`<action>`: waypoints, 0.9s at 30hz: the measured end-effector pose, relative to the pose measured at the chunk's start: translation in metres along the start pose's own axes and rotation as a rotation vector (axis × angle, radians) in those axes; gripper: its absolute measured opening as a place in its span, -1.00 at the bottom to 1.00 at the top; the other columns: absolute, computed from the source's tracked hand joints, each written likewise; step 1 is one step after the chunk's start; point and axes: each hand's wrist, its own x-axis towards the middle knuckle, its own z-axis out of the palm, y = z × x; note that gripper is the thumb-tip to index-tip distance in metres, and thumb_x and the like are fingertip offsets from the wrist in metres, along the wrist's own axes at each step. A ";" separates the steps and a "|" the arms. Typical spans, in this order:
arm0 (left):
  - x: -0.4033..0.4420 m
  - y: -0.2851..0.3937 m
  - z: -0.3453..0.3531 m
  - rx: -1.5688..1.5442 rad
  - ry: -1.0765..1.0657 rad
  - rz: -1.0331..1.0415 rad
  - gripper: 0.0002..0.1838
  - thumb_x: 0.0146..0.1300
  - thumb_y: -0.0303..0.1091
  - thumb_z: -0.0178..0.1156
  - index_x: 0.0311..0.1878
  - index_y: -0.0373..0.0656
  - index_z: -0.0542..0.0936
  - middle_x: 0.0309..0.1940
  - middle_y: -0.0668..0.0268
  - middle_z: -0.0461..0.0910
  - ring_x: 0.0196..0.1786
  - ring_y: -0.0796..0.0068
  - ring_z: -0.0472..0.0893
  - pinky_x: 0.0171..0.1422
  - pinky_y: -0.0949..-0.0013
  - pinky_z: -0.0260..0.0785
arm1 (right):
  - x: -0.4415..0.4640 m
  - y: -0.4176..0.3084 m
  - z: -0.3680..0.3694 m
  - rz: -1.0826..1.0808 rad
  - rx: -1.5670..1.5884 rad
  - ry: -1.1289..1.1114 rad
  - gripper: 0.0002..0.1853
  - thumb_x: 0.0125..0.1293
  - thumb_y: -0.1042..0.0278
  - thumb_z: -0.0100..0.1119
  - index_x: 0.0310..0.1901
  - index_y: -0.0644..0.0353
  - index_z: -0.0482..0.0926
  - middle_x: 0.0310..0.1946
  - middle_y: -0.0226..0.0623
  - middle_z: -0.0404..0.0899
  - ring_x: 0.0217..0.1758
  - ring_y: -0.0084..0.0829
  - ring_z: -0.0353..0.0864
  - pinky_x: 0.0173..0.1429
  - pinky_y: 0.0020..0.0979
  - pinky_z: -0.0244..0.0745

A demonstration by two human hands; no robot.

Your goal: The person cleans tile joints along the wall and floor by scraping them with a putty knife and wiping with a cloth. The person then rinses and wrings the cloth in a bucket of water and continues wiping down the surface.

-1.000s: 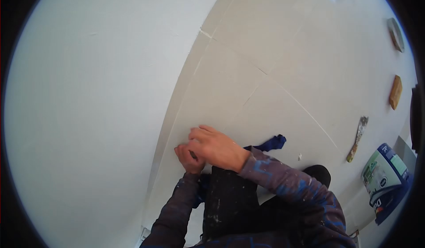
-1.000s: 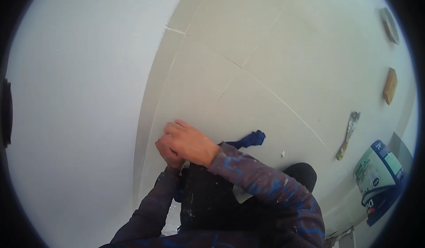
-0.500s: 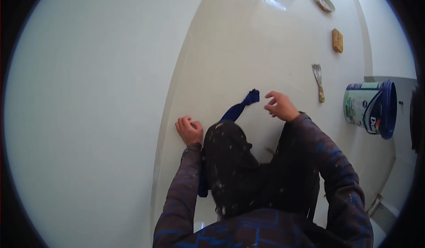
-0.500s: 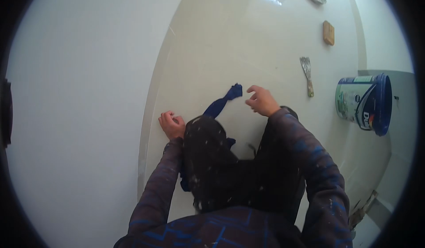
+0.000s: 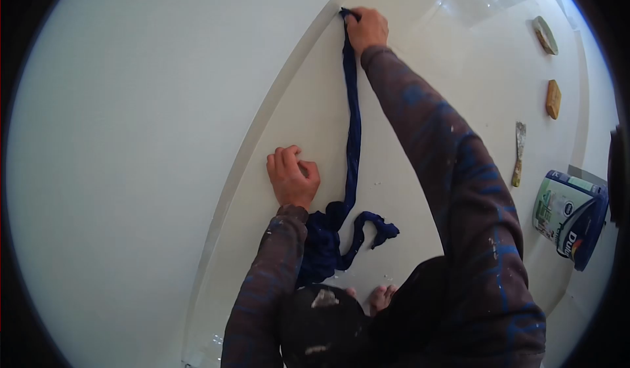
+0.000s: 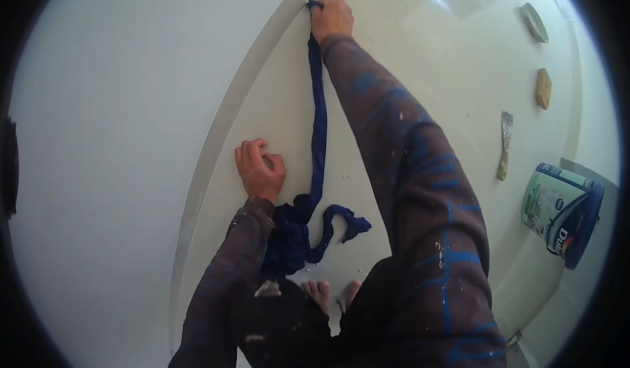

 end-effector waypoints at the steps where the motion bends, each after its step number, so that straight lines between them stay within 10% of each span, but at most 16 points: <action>1: 0.001 0.000 0.000 0.010 -0.011 -0.002 -0.74 0.13 -0.53 0.16 -0.07 -0.22 0.53 -0.16 0.15 0.53 -0.10 0.03 0.48 0.05 0.01 0.40 | 0.009 -0.003 0.002 -0.044 -0.056 -0.014 -0.75 0.43 0.27 0.21 -0.02 0.16 0.79 0.00 0.01 0.70 0.15 0.07 0.67 0.24 -0.06 0.59; 15: 0.000 0.009 0.001 0.038 0.013 0.004 -0.67 0.14 -0.53 0.13 0.02 -0.23 0.51 -0.28 0.20 0.39 -0.15 0.10 0.40 0.01 0.05 0.32 | -0.127 -0.050 0.016 -0.406 0.021 -0.031 -0.95 0.24 0.52 0.16 -0.31 0.25 0.62 -0.22 -0.10 0.60 -0.08 -0.05 0.66 0.01 -0.09 0.61; 22: -0.009 -0.002 0.010 -0.011 0.073 -0.070 -0.74 0.20 -0.50 0.17 -0.04 -0.25 0.46 -0.25 0.13 0.42 -0.09 0.05 0.45 0.06 0.02 0.36 | -0.204 -0.087 -0.009 -0.479 0.145 -0.562 -0.86 0.25 0.44 0.22 -0.23 0.28 0.68 -0.18 -0.11 0.64 -0.07 -0.03 0.72 0.01 -0.09 0.67; 27: -0.012 -0.013 0.004 -0.132 -0.069 -0.155 -0.59 0.25 -0.35 0.33 0.10 -0.23 0.46 -0.06 0.02 0.47 0.08 0.05 0.55 0.17 0.05 0.40 | -0.189 -0.059 -0.036 -0.202 0.434 -0.454 -0.76 0.24 0.37 0.36 -0.06 0.16 0.78 -0.02 -0.12 0.74 -0.02 -0.05 0.78 0.06 -0.15 0.70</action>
